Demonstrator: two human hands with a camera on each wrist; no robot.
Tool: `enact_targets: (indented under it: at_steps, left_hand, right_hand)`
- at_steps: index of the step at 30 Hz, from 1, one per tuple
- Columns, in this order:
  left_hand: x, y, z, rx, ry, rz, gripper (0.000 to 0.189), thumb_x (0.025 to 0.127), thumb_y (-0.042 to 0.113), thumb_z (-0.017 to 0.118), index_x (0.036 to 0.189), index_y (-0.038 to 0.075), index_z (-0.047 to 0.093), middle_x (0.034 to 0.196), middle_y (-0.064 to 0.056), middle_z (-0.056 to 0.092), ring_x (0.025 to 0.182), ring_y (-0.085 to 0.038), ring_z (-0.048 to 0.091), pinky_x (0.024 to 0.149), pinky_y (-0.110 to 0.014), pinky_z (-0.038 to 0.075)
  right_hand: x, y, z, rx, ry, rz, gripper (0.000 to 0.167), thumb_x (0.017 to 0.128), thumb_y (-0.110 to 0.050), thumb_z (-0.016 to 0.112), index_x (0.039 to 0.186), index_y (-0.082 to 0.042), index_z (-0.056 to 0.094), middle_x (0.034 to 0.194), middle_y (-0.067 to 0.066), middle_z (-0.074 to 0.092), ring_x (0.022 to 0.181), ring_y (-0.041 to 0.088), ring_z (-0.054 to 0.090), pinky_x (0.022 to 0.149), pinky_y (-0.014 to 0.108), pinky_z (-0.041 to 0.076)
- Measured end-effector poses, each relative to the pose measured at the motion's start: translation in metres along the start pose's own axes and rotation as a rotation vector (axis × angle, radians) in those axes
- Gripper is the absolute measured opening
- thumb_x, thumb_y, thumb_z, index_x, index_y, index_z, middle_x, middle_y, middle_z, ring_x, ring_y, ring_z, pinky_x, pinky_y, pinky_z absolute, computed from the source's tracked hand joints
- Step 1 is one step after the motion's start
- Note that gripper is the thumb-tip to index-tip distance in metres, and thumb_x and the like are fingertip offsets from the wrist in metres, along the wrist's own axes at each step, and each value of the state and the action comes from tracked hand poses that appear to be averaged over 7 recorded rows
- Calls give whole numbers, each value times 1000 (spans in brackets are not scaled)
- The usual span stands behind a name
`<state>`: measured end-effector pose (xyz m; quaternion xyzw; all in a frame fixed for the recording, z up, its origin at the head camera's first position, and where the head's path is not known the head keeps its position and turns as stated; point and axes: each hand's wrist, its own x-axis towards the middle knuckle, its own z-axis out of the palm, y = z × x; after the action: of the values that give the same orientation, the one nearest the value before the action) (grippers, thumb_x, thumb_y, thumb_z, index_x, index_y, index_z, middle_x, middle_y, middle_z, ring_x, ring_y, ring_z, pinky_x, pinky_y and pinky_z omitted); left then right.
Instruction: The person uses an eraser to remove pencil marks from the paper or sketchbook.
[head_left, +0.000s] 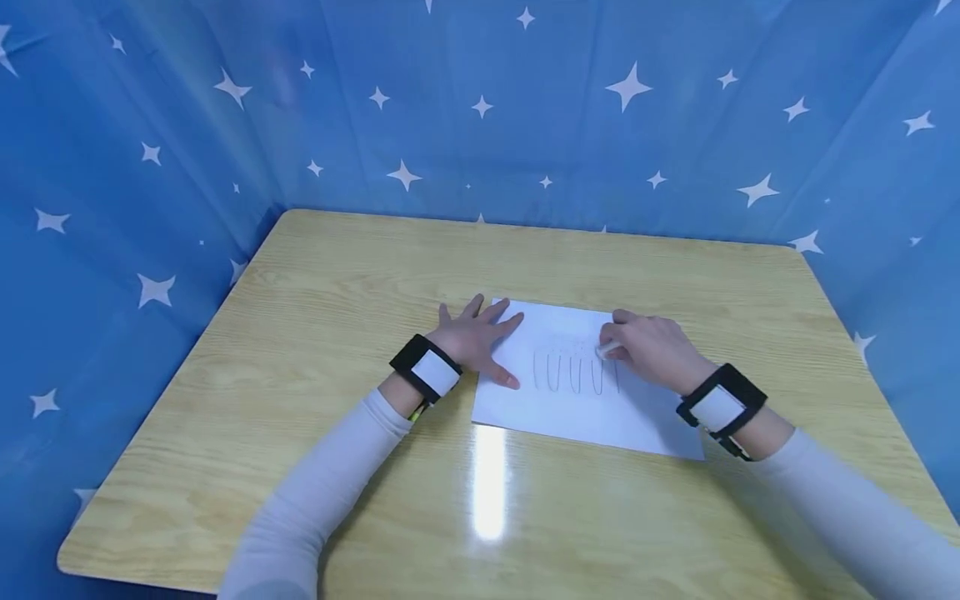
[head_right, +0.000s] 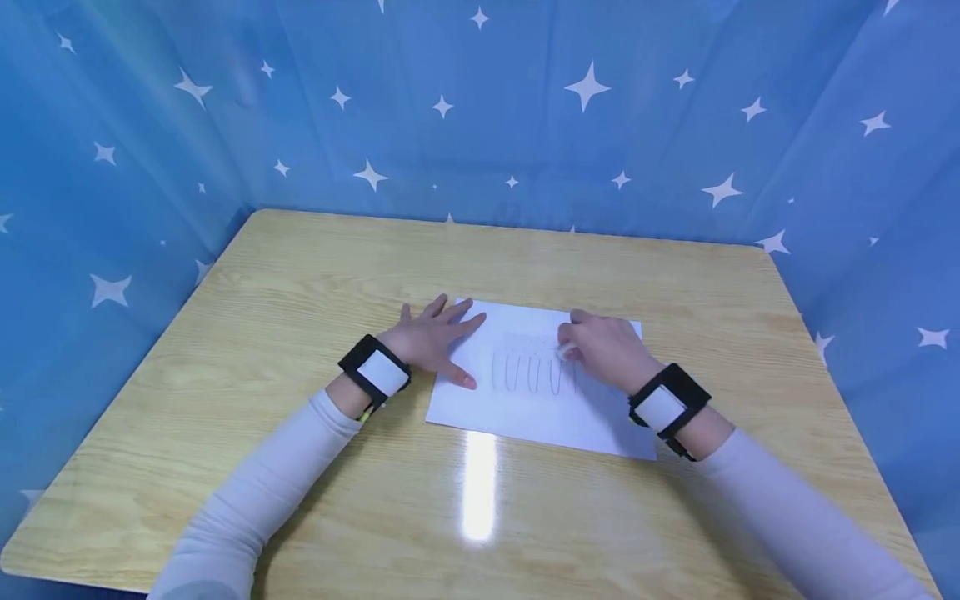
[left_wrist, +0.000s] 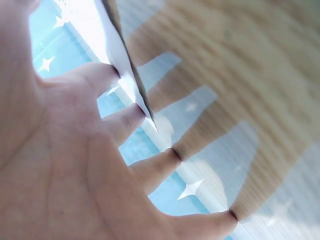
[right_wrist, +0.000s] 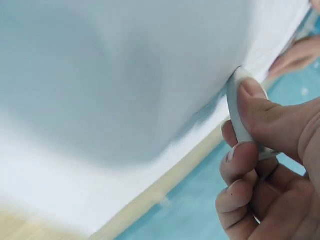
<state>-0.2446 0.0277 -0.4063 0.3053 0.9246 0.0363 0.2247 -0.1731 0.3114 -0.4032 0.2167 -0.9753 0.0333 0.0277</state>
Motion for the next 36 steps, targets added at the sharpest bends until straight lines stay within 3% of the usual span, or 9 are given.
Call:
enact_targets:
  at_steps: [4, 12, 15, 19, 21, 24, 27, 32, 36]
  left_hand:
    - [-3, -1, -6, 13, -2, 8, 115, 80, 76, 75, 169, 37, 14, 180, 2, 2, 166, -39, -4, 122, -82, 4]
    - [-2, 4, 12, -1, -28, 20, 112, 82, 77, 71, 169, 37, 14, 180, 2, 2, 166, -40, -2, 122, -83, 6]
    - [-1, 4, 10, -9, -17, 28, 112, 83, 76, 72, 169, 36, 13, 180, 2, 1, 166, -39, -4, 122, -82, 5]
    - [-3, 2, 0, -12, -6, 26, 113, 82, 75, 73, 169, 36, 13, 180, 2, 0, 166, -39, -6, 122, -82, 3]
    - [-4, -1, -3, -3, -7, 21, 114, 82, 75, 74, 169, 36, 13, 180, 2, 0, 166, -39, -6, 122, -82, 3]
    - [-4, -5, -6, 19, -8, 14, 113, 82, 76, 73, 169, 36, 13, 180, 2, 1, 166, -40, -5, 121, -83, 4]
    - [-3, -6, -2, 22, -21, 14, 114, 81, 77, 72, 169, 36, 13, 180, 1, 2, 166, -40, -4, 121, -83, 5]
    - [-2, -1, 6, -10, -30, 10, 112, 82, 77, 72, 169, 38, 13, 180, 4, 1, 166, -38, -5, 122, -83, 4]
    - [-4, 0, -5, 13, -11, 9, 112, 83, 76, 72, 169, 38, 13, 180, 3, 0, 166, -38, -5, 122, -82, 4]
  right_hand:
    - [-1, 3, -7, 1, -10, 10, 16, 86, -7, 85, 101, -8, 79, 93, 8, 70, 68, 15, 59, 63, 36, 56]
    - [41, -55, 15, 44, -51, -93, 19, 91, -15, 82, 109, -11, 80, 100, 8, 71, 74, 14, 66, 75, 36, 62]
    - [39, -51, 12, 15, -66, -59, 18, 91, -14, 82, 109, -11, 80, 100, 9, 71, 71, 15, 63, 72, 34, 60]
    - [16, -22, 1, 5, -50, 24, 14, 90, -10, 83, 104, -8, 80, 97, 9, 70, 67, 16, 59, 64, 35, 56]
    - [4, -8, -2, 9, -36, 50, 14, 89, -8, 83, 102, -6, 79, 96, 10, 71, 68, 17, 62, 64, 38, 57]
    - [1, 1, -3, 29, -28, 42, 13, 89, -8, 83, 101, -5, 78, 95, 10, 71, 73, 20, 67, 67, 41, 60]
    - [17, -13, 0, 88, -30, 5, 13, 91, -10, 82, 102, -6, 78, 96, 9, 72, 77, 19, 68, 74, 41, 61]
    - [46, -59, 10, 112, -35, -52, 13, 94, -15, 80, 106, -11, 79, 96, 6, 71, 73, 14, 65, 73, 37, 61]
    - [45, -53, 6, 43, -2, -60, 15, 93, -17, 81, 108, -13, 81, 94, 7, 70, 67, 13, 60, 66, 32, 56]
